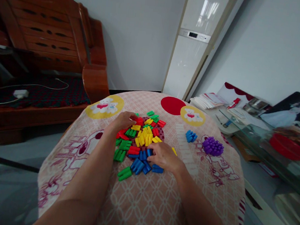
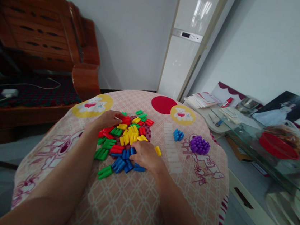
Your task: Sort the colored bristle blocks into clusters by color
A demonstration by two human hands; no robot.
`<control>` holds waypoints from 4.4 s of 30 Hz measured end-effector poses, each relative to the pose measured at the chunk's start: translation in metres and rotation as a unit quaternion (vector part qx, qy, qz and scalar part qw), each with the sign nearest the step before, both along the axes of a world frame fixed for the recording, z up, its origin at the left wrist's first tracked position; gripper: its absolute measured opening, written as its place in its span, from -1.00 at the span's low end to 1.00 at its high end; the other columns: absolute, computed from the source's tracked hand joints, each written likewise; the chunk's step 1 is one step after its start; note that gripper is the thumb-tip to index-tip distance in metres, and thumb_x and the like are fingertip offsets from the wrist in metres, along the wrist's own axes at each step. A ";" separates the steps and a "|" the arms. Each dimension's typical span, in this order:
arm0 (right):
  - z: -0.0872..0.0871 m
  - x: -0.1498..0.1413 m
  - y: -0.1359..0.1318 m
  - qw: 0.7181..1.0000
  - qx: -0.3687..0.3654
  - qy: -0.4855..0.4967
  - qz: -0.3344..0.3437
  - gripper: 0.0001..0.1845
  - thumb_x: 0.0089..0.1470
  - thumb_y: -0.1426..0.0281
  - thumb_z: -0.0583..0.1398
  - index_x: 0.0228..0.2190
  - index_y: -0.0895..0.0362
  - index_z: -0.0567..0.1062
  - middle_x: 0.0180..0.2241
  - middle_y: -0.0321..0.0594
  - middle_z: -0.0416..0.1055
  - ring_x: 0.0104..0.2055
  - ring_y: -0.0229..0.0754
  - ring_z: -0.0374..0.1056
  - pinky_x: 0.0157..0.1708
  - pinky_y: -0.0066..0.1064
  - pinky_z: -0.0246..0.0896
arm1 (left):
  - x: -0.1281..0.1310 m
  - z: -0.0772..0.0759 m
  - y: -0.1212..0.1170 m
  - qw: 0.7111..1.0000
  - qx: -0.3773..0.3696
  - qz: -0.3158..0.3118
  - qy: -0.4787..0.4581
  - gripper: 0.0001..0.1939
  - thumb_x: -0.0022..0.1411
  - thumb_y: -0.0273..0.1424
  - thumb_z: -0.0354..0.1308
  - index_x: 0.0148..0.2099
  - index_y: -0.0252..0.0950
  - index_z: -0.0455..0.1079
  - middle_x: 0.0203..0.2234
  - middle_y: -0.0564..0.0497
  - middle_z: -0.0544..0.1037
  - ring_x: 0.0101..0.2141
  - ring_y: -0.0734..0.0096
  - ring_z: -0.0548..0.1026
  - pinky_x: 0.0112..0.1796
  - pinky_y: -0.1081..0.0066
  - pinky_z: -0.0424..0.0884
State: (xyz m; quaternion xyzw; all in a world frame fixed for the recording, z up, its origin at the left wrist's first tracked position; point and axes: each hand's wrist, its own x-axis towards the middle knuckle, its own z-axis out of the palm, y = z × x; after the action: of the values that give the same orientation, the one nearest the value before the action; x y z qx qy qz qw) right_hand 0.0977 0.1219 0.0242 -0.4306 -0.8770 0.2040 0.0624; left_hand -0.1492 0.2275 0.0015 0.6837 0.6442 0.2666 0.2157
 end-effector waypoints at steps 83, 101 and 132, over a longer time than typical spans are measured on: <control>-0.025 -0.022 -0.006 0.998 0.051 0.000 0.028 -0.80 0.12 0.34 0.27 -0.22 0.19 0.51 -0.22 -0.10 0.47 -0.15 -0.15 0.37 -0.19 -0.39 0.17 | 0.004 0.005 -0.002 0.997 -0.006 -0.003 0.081 -0.65 0.12 -0.35 0.17 -0.05 -0.28 0.59 -0.29 -0.04 0.67 -0.28 0.28 0.58 -0.25 0.48 0.42; 0.020 0.128 0.047 0.937 0.140 0.136 -0.291 -0.75 -0.14 0.57 0.16 -0.42 0.18 0.63 -0.43 -0.18 0.58 -0.40 -0.19 0.47 -0.34 -0.45 0.31 | 0.000 0.000 0.003 0.997 -0.004 -0.004 0.082 -0.63 0.11 -0.33 0.16 -0.04 -0.25 0.59 -0.25 -0.03 0.67 -0.24 0.28 0.58 -0.28 0.50 0.43; 0.035 0.061 0.017 0.997 0.042 -0.021 -0.069 -0.86 -0.03 0.52 0.24 -0.43 0.16 0.63 -0.43 -0.21 0.57 -0.36 -0.23 0.43 -0.37 -0.50 0.14 | 0.003 0.005 0.001 0.995 -0.010 -0.002 0.097 -0.65 0.10 -0.34 0.17 -0.07 -0.23 0.60 -0.28 0.00 0.67 -0.28 0.30 0.57 -0.26 0.50 0.41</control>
State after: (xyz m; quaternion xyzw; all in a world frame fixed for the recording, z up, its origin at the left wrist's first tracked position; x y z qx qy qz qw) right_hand 0.1588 0.1385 0.0590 -0.4909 -0.8543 0.1528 0.0759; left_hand -0.1460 0.2285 0.0067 0.7050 0.6636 0.1924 0.1598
